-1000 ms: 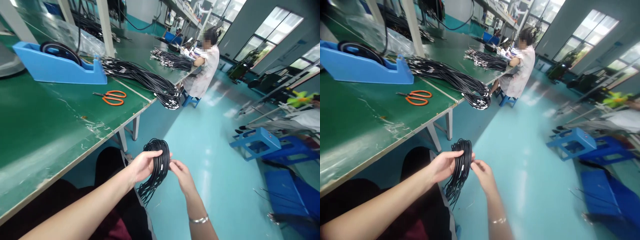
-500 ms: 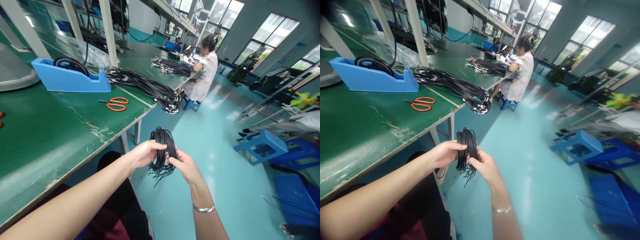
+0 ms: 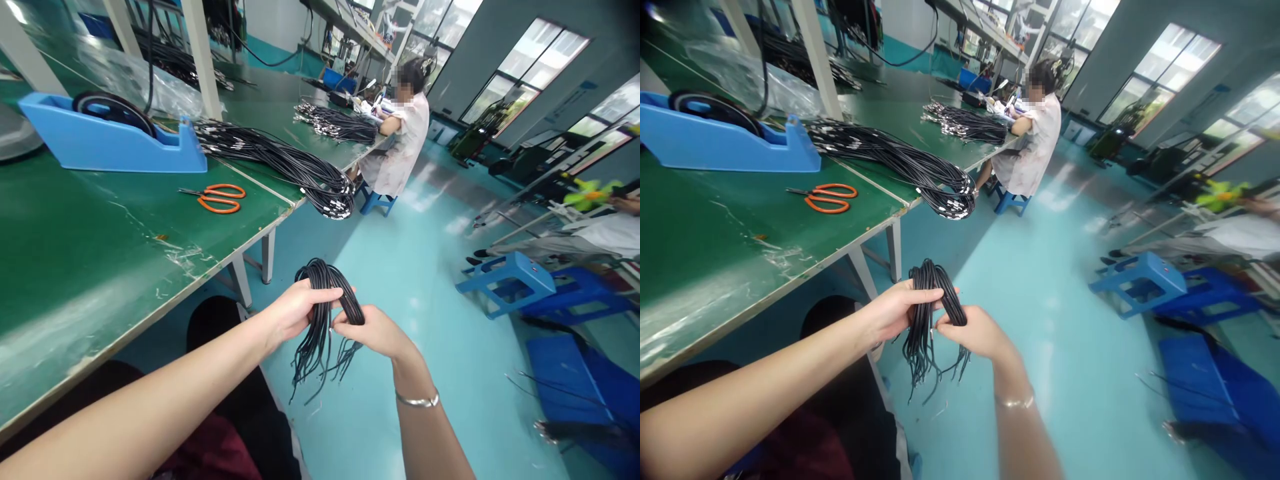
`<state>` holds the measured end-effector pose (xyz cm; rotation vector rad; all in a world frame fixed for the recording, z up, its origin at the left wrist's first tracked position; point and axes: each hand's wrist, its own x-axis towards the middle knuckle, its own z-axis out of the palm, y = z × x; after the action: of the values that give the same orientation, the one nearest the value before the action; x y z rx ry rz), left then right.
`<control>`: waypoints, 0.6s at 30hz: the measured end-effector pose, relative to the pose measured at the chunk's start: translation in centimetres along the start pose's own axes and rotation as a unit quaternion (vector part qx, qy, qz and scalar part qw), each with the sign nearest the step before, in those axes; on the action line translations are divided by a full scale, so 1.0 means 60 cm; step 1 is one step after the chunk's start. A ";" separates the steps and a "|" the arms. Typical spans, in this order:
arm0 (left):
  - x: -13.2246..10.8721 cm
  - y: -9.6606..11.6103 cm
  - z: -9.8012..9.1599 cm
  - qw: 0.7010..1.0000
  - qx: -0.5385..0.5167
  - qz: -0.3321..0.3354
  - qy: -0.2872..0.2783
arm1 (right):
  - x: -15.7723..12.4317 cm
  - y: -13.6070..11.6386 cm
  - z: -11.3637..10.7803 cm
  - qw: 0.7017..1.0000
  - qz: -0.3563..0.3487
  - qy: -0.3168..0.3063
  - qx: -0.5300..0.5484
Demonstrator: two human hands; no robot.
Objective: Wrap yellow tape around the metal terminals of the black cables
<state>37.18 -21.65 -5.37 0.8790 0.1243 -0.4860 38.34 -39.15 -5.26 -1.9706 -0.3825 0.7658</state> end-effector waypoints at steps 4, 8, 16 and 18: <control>-0.002 0.015 0.002 0.999 0.009 0.026 0.015 | -0.001 -0.001 0.019 0.996 -0.017 0.083 0.035; -0.009 0.017 0.010 0.999 -0.008 0.034 0.037 | 0.013 0.005 0.043 0.989 -0.014 0.127 0.068; -0.010 0.040 0.029 0.995 -0.024 0.077 0.066 | 0.041 0.060 0.058 0.994 -0.026 0.103 0.024; -0.011 0.060 0.038 0.993 -0.032 0.101 0.041 | 0.059 0.098 0.079 0.993 -0.010 0.118 0.020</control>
<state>38.02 -21.22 -1.14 0.8382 0.1239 -0.2547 37.61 -36.93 -13.26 -1.9891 -0.2429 0.5158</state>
